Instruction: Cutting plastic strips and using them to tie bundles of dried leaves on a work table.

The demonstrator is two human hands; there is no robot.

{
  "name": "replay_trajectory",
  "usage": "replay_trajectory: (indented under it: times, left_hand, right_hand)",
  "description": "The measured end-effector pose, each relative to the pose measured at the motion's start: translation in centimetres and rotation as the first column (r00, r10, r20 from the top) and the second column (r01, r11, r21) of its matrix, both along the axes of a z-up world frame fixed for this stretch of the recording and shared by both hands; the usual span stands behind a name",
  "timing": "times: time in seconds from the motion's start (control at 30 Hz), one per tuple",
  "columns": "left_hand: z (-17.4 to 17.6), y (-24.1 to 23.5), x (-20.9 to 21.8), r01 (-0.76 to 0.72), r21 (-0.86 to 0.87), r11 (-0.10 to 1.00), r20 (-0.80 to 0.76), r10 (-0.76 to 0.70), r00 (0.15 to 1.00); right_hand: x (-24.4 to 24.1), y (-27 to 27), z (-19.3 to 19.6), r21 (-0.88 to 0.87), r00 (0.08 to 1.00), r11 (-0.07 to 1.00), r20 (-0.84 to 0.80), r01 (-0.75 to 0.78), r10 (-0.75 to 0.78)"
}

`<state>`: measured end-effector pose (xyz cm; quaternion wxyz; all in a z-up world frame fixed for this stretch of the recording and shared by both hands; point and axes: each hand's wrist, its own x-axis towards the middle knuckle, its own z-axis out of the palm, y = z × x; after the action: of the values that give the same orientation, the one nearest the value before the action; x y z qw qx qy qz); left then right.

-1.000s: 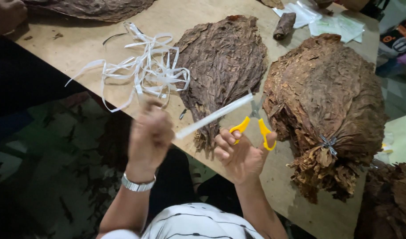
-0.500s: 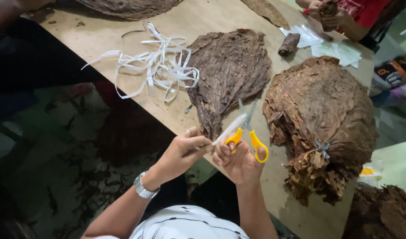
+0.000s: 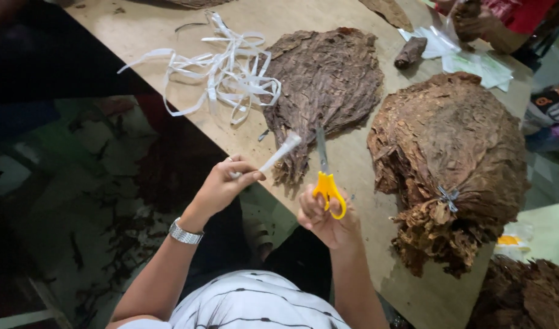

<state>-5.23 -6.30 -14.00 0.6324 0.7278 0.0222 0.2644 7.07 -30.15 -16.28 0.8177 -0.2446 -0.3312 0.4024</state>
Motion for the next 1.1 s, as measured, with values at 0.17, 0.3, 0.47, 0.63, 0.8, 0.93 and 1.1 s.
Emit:
replay_trajectory:
  times: [0.17, 0.3, 0.47, 0.63, 0.8, 0.93, 1.1]
  left_hand:
    - [2.7, 1.2, -1.4, -0.070, -0.171, 0.983, -0.015, 0.068, 0.998]
    - [3.4, 3.3, -0.7, -0.050, -0.282, 0.958, 0.027, 0.060, 0.998]
    - [1.5, 6.8, 1.7, -0.011, -0.249, 0.968, -0.027, 0.005, 1.000]
    - [3.4, 11.6, 5.0, -0.149, -0.058, 0.987, -0.037, 0.147, 0.988]
    - [8.4, 19.8, 10.7, -0.242, 0.200, 0.950, 0.121, 0.221, 0.968]
    - [12.4, 24.4, 14.8, -0.167, 0.135, 0.977, -0.018, 0.171, 0.985]
    - [14.9, 27.5, 18.4, -0.193, -0.044, 0.980, -0.109, 0.187, 0.976]
  right_hand:
    - [1.8, -0.3, 2.9, -0.337, 0.913, 0.858, 0.268, 0.388, -0.307]
    - [1.6, -2.2, 5.8, -0.314, 0.312, 0.055, 0.949, 0.948, 0.049]
    - [3.5, -4.2, 2.7, -0.275, 0.334, -0.252, 0.915, 0.928, 0.228]
    - [7.2, -7.1, -3.1, 0.016, 0.067, -0.266, 0.952, 0.964, 0.298]
    - [10.6, -6.6, -2.8, -0.163, 0.465, -0.507, 0.690, 0.847, 0.555]
    - [13.5, -4.6, 0.6, -0.414, 0.814, -0.714, 0.421, 0.564, 0.399]
    - [14.5, -11.3, -7.8, -0.739, 0.805, -0.324, 0.568, 0.591, 0.172]
